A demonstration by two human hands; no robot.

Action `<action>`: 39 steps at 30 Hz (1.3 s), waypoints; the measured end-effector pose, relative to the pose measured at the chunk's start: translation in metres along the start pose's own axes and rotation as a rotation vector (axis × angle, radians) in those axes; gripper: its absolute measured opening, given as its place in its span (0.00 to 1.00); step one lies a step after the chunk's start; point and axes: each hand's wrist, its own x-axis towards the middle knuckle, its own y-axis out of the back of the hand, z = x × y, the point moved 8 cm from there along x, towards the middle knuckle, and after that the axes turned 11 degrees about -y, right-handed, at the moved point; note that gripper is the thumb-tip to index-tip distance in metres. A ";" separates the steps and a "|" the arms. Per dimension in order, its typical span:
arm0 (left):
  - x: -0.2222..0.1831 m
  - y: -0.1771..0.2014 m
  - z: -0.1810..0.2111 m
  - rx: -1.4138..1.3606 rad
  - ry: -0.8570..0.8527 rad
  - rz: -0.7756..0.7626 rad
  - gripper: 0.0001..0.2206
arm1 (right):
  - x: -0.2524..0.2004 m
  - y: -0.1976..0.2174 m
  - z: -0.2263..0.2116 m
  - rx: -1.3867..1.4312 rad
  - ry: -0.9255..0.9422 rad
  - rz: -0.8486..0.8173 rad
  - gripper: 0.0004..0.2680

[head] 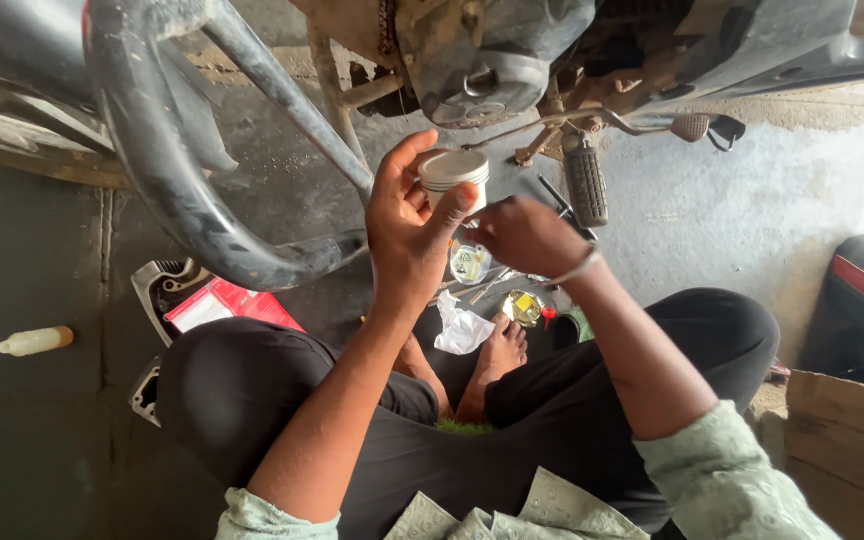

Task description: Installing piston rings and preparing the engine block for assembly during a motorcycle repair.

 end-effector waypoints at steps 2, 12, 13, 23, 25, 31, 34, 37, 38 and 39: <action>-0.001 0.006 -0.003 0.046 0.006 0.029 0.31 | -0.003 0.042 -0.007 0.071 -0.018 0.071 0.06; -0.002 0.016 -0.009 0.214 0.124 0.135 0.23 | -0.005 -0.038 0.046 0.146 0.177 -0.118 0.01; -0.002 0.016 -0.010 0.215 0.124 0.135 0.23 | 0.002 -0.054 0.049 0.147 0.177 -0.118 0.01; -0.007 0.021 -0.023 0.164 0.161 0.175 0.23 | 0.029 -0.015 0.070 0.697 -0.484 0.399 0.13; -0.007 0.021 -0.024 0.151 0.158 0.169 0.23 | 0.030 -0.016 0.069 0.607 -0.380 0.487 0.11; -0.007 0.020 -0.024 0.135 0.183 0.176 0.24 | 0.021 0.003 0.056 0.542 -0.194 0.609 0.04; -0.006 0.019 -0.022 0.159 0.182 0.171 0.24 | 0.019 0.001 0.063 0.720 -0.292 0.376 0.02; -0.005 0.020 -0.021 0.177 0.160 0.172 0.24 | 0.014 -0.013 0.070 0.708 -0.185 0.158 0.03; -0.006 0.020 -0.023 0.161 0.162 0.179 0.24 | 0.013 -0.036 0.078 0.695 -0.229 -0.066 0.04; -0.006 0.020 -0.025 0.145 0.164 0.185 0.24 | 0.009 -0.059 0.085 0.676 -0.270 -0.289 0.05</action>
